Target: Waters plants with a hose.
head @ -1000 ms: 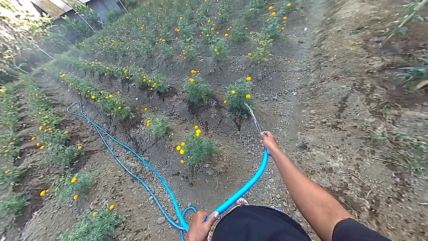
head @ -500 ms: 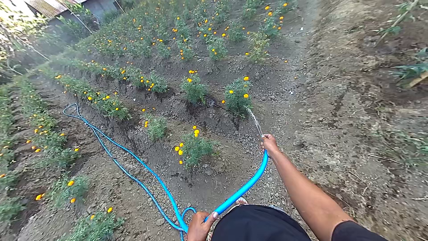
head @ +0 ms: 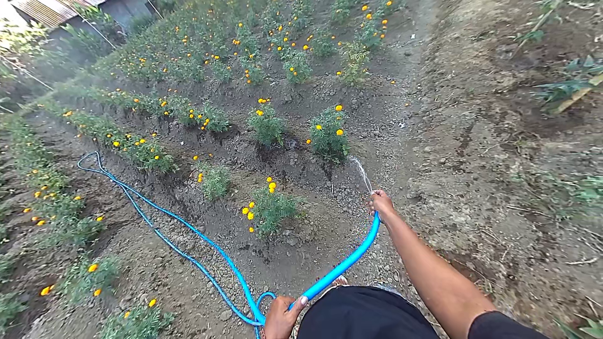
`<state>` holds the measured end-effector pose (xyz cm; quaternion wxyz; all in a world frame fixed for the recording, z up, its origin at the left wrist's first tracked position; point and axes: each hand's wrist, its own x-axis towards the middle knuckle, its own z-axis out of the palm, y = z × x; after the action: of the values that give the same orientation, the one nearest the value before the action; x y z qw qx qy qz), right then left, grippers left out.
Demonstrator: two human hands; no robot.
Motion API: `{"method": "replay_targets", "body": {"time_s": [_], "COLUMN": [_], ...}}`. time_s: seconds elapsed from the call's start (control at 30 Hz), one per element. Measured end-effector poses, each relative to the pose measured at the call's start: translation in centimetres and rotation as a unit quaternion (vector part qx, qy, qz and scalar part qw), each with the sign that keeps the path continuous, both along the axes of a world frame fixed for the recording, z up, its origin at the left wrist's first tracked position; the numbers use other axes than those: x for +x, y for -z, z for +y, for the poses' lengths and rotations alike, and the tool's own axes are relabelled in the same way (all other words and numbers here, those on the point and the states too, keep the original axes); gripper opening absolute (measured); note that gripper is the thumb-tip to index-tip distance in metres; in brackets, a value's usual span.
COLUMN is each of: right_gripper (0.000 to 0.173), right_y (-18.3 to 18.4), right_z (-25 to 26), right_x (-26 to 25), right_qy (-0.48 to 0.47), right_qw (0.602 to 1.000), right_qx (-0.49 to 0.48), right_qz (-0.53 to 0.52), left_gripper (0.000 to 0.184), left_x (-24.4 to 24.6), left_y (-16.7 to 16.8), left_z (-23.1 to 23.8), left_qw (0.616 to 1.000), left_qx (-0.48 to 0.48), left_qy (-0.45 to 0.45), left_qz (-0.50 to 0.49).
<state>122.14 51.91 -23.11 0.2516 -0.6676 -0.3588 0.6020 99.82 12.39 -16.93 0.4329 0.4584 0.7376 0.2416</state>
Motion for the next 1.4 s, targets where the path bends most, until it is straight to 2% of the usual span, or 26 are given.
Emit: {"method": "replay_targets", "body": {"time_s": [0.4,0.63,1.23,1.4], "right_gripper": [0.027,0.028,0.027,0.026], "right_y": [0.6,-1.0,-1.4,-1.4], "right_z": [-0.2,0.0,0.7,0.4], "right_x": [0.2,-0.8,-2.5,-2.3], "right_qy": [-0.006,-0.016,-0.055,-0.035], "right_qw": [1.0,1.0,0.998,0.998], "right_qx": [-0.017,-0.002,0.011,0.002], "right_qz": [0.009,0.026,0.029,0.045], "left_gripper": [0.066,0.067,0.065,0.065], "left_x": [0.1,0.1,0.2,0.3], "left_y": [-0.2,-0.3,-0.2,-0.2], "left_z": [0.0,-0.3,-0.9,-0.9], "left_qw": [1.0,1.0,1.0,1.0], "left_qx": [-0.003,0.015,0.014,0.004], "left_qy": [0.004,-0.002,-0.019,-0.018], "left_qz": [0.009,0.009,0.006,0.01]}}
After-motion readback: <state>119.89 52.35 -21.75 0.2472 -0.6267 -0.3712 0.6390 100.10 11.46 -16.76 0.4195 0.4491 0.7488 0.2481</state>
